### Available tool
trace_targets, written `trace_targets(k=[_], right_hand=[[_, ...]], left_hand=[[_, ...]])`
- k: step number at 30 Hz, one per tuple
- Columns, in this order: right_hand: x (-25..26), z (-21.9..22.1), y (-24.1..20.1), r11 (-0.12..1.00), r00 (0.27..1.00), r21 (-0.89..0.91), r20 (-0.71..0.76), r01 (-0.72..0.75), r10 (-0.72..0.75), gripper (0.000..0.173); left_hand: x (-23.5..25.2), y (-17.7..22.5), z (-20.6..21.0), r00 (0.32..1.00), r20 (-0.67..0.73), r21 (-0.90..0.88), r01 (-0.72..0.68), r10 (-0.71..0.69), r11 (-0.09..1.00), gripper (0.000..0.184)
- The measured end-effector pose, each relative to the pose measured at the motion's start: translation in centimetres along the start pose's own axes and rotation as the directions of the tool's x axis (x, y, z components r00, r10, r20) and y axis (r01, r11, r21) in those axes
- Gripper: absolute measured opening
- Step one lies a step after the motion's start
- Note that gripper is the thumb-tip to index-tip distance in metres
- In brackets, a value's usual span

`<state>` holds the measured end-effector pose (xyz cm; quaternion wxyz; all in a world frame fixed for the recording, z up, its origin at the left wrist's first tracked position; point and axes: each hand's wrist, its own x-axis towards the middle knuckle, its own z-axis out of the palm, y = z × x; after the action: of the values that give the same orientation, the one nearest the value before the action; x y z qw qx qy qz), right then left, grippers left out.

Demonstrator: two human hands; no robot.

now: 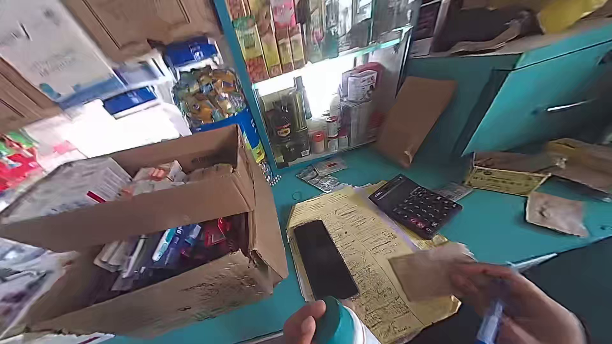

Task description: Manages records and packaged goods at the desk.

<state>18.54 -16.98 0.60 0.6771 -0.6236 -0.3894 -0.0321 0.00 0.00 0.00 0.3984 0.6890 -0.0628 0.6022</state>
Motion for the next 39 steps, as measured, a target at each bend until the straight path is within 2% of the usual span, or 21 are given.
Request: trace_targets(k=[2,4,6,8,11,13,16,19,22,25,26,29,31,35,39], right_hand=[[1.9,2.4,1.0,0.999,1.000,-0.031,0.023,0.016,-0.015,0.017],[3.1,4.4,2.4,0.996,0.997,-0.072,0.061,0.052,-0.048,0.014],[3.8,5.6,2.8,0.959,0.995,-0.270,0.083,0.083,-0.063,0.014],[4.4,5.3,2.6,0.832,0.991,-0.540,0.037,0.126,-0.126,0.016],[6.4,1.5,3.0,0.685,0.984,-0.718,0.006,0.127,-0.176,0.021],[8.3,-1.8,4.5,0.693,0.995,-0.713,0.071,0.103,-0.075,0.035],[10.4,-5.7,7.4,0.730,0.968,-0.678,0.229,0.085,0.100,0.078],[11.2,-6.7,8.8,0.749,0.940,-0.657,0.300,0.081,0.161,0.090],[10.6,-5.7,7.9,0.699,0.957,-0.709,0.256,0.092,0.135,0.086],[9.9,-4.4,7.1,0.663,0.974,-0.728,0.227,0.174,-0.006,0.080],[9.6,-4.3,6.9,0.671,0.971,-0.711,0.230,0.211,-0.062,0.074],[9.1,-4.2,6.7,0.717,0.934,-0.613,0.318,0.332,-0.160,0.041],[9.3,-4.0,6.8,0.713,0.895,-0.560,0.385,0.421,-0.227,0.028],[10.1,-4.5,7.2,0.723,0.877,-0.509,0.371,0.467,-0.305,0.026],[10.1,-3.6,7.4,0.703,0.834,-0.466,0.423,0.536,-0.355,0.026]], left_hand=[[0.4,-0.9,-0.6,0.999,0.003,-0.058,0.033,-0.033,0.998,0.089],[0.7,-1.7,-1.1,0.998,-0.020,-0.001,0.052,-0.052,0.999,0.087],[1.0,-2.6,-1.8,0.998,-0.026,0.100,0.057,-0.054,0.993,0.088],[1.0,-3.5,-2.0,0.998,-0.029,0.139,0.058,-0.054,0.989,0.087],[0.2,-4.6,-2.3,0.996,-0.036,0.161,0.088,-0.083,0.983,0.086],[0.1,-4.3,-2.4,0.994,-0.051,0.187,0.104,-0.096,0.977,0.082],[0.2,-3.9,-2.1,0.995,-0.044,0.252,0.096,-0.088,0.963,0.076],[0.5,-4.0,-1.9,0.997,-0.008,0.309,0.080,-0.082,0.948,0.072],[1.1,-3.8,-1.8,0.988,0.012,0.320,0.143,-0.155,0.936,0.076],[2.2,-3.7,-1.0,0.984,0.017,0.358,0.160,-0.177,0.920,0.077],[2.5,-3.6,-0.6,0.984,0.008,0.367,0.165,-0.181,0.915,0.076],[2.8,-3.9,0.3,0.982,-0.013,0.409,0.178,-0.190,0.895,0.077],[2.7,-4.6,0.2,0.983,-0.015,0.447,0.170,-0.182,0.879,0.081],[1.0,-5.5,-0.4,0.989,-0.029,0.503,0.137,-0.142,0.853,0.086],[1.3,-5.0,-0.1,0.990,-0.024,0.509,0.130,-0.137,0.851,0.076]])
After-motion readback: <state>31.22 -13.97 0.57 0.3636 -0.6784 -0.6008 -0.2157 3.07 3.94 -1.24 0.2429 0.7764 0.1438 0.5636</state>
